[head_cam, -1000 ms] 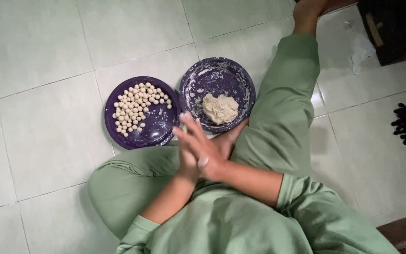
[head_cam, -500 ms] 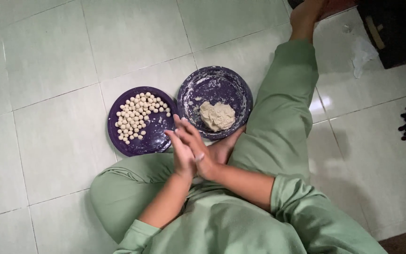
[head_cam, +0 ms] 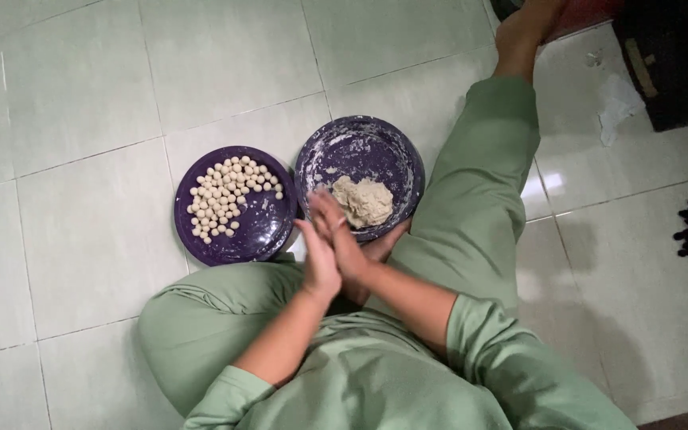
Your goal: The person is sitting on the floor, pinching small pieces of dough from a bowl, rolling them into small balls between their palms, and placing them on a plate.
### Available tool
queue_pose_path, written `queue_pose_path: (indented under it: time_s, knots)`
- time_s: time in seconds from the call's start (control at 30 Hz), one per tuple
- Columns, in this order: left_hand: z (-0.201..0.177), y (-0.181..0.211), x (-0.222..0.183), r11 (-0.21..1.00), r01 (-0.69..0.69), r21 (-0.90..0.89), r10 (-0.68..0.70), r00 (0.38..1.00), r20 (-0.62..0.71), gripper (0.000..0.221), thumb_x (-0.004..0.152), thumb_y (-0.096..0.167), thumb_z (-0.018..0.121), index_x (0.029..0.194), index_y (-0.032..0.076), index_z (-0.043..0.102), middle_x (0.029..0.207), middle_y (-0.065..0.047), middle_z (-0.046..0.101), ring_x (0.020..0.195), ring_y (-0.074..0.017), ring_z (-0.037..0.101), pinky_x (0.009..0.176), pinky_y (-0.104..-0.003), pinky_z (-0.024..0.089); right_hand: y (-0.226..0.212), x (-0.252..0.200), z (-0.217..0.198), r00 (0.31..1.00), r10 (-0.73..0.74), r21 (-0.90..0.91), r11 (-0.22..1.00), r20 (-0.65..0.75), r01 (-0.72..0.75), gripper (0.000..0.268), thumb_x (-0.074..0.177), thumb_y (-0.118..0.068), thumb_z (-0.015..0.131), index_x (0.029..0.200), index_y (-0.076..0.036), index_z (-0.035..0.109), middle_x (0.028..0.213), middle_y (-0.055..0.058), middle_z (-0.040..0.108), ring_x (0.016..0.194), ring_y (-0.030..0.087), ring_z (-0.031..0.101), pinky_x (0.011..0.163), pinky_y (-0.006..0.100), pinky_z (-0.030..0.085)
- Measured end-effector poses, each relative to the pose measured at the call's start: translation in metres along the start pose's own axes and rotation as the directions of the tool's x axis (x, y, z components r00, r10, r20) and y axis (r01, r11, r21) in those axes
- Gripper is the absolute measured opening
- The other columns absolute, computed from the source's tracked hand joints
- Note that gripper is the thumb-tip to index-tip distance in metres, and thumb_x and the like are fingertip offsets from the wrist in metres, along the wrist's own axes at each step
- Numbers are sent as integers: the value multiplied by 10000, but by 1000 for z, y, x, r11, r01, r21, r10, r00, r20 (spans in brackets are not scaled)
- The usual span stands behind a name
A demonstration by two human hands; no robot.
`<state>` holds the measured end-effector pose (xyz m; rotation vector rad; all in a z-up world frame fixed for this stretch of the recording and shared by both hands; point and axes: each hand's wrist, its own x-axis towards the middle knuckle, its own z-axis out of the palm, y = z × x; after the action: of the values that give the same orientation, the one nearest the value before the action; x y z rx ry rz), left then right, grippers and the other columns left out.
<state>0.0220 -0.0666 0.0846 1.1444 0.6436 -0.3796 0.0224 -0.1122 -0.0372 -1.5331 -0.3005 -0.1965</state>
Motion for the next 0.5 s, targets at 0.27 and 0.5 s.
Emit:
queue_pose_path:
  time_s: [0.27, 0.5]
  knots:
    - [0, 6, 0, 969, 245, 39, -240, 965, -104, 954, 852, 799, 474, 1499, 100, 531, 1396, -99, 631, 1282, -199, 579, 1139, -290, 388, -13, -12, 7, 990, -80, 201, 978, 113, 56, 739, 1115, -598, 84, 1555, -47, 303, 1661, 234, 127, 1505, 424, 343, 1270, 585, 294]
    - [-5, -17, 3, 990, 124, 61, -124, 992, -4, 943, 887, 796, 350, 1537, 120, 456, 1473, -71, 539, 1356, -189, 487, 1185, -312, 332, 8, 1, 0, 947, 320, 427, 860, -24, -280, 663, 1099, -524, 241, 1600, -101, 338, 1720, 99, 51, 1555, 447, 51, 1256, 582, 174]
